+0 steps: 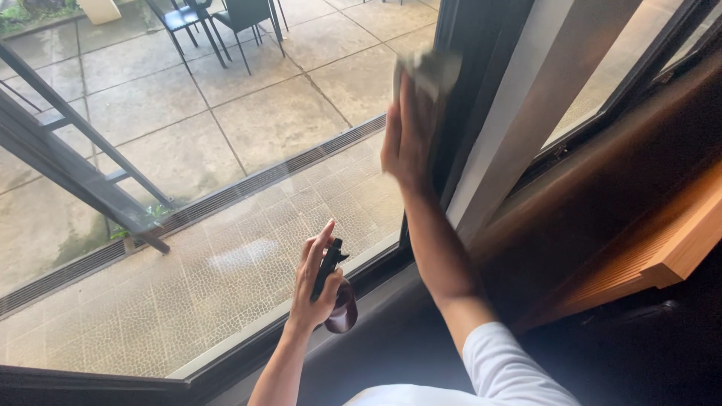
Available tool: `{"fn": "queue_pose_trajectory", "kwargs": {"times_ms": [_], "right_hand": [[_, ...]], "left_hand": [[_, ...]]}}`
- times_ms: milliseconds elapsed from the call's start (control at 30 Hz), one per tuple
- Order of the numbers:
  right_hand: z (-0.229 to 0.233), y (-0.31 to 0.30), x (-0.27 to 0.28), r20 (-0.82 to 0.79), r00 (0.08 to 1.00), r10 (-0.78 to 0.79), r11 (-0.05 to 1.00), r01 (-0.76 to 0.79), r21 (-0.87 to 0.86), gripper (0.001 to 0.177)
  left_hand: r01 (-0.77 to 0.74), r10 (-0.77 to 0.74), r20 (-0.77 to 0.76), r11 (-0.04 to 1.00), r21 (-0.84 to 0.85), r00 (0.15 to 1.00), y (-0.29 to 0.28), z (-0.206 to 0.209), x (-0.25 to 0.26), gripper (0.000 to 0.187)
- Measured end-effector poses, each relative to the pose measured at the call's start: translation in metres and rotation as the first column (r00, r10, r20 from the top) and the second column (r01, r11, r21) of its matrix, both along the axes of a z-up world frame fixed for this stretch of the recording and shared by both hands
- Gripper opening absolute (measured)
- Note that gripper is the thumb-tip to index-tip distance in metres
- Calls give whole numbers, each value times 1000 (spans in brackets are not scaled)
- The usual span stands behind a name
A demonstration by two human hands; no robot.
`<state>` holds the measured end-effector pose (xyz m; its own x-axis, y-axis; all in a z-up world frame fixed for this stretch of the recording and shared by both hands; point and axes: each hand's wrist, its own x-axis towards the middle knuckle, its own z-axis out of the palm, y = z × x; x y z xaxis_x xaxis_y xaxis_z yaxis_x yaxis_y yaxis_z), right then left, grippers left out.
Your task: The recorder is cleaning glass windows and frames using a spray bottle and a cleaning cloth.
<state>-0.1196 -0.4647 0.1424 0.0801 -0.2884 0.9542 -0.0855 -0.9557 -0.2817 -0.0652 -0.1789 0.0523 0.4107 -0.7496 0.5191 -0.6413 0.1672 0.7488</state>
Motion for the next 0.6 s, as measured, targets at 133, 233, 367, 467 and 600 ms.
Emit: {"fn": "queue_pose_trajectory", "kwargs": {"times_ms": [133, 233, 367, 467, 600], "right_hand": [[81, -16, -1, -23, 1000, 1, 994, -3, -113, 50], [92, -17, -1, -6, 1000, 11, 978, -12, -210, 47], [57, -10, -2, 4, 1000, 31, 983, -30, -183, 48], [-5, 9, -4, -14, 999, -41, 995, 39, -90, 49], [-125, 26, 2, -28, 999, -44, 999, 44, 24, 50]], "left_hand": [[60, -61, -2, 996, -68, 998, -15, 13, -8, 88], [84, -85, 0, 992, -97, 996, -27, 10, -10, 89], [99, -102, -30, 991, -84, 994, -29, 24, -18, 89], [72, -74, -38, 996, -49, 997, -32, 23, -20, 91], [116, -120, -26, 987, -114, 992, -36, 20, -21, 89]]}}
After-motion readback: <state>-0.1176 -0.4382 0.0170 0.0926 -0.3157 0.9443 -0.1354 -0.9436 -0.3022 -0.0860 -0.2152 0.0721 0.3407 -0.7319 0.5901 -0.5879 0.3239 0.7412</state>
